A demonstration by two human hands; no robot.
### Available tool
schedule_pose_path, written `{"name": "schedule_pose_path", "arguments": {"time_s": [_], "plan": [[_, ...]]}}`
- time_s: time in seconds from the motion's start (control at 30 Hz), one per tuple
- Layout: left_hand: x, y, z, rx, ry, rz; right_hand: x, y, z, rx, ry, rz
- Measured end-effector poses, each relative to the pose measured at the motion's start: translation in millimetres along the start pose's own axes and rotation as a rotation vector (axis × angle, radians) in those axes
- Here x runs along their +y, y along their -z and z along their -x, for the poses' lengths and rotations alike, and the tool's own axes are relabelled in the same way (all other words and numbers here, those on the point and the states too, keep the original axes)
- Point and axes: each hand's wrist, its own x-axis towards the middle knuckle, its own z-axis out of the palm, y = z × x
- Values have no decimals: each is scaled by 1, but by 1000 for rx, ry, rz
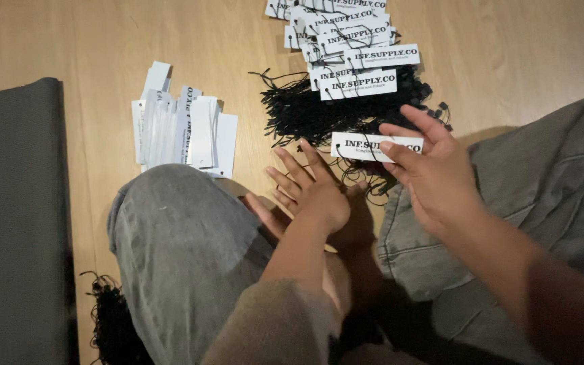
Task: The person sits on the floor and repeatedly picks up white rectangular tags and black strings. They thread the string through the hole in the tag and tie a knot to secure it, placing the finished items into a pile.
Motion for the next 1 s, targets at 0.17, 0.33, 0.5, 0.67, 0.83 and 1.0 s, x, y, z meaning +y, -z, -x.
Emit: {"name": "schedule_pose_path", "arguments": {"time_s": [0.17, 0.33, 0.5, 0.67, 0.83, 1.0], "plan": [[-1, 1, -3, -24, -17, -1, -7, 3, -9, 33, 47, 49], [-7, -3, -17, -48, -4, -17, -6, 1, -23, 44, 47, 39], [-15, -8, -33, -48, -50, 10, -14, -6, -28, 56, 95, 94], [-5, 4, -28, -117, -2, 33, -47, -31, -36, 193, 32, 243], [-1, 2, -36, -147, 71, 47, -57, -33, -68, 203, 115, 414], [-6, -2, -36, -101, 46, 28, -48, -24, -114, 104, 355, 696]]}}
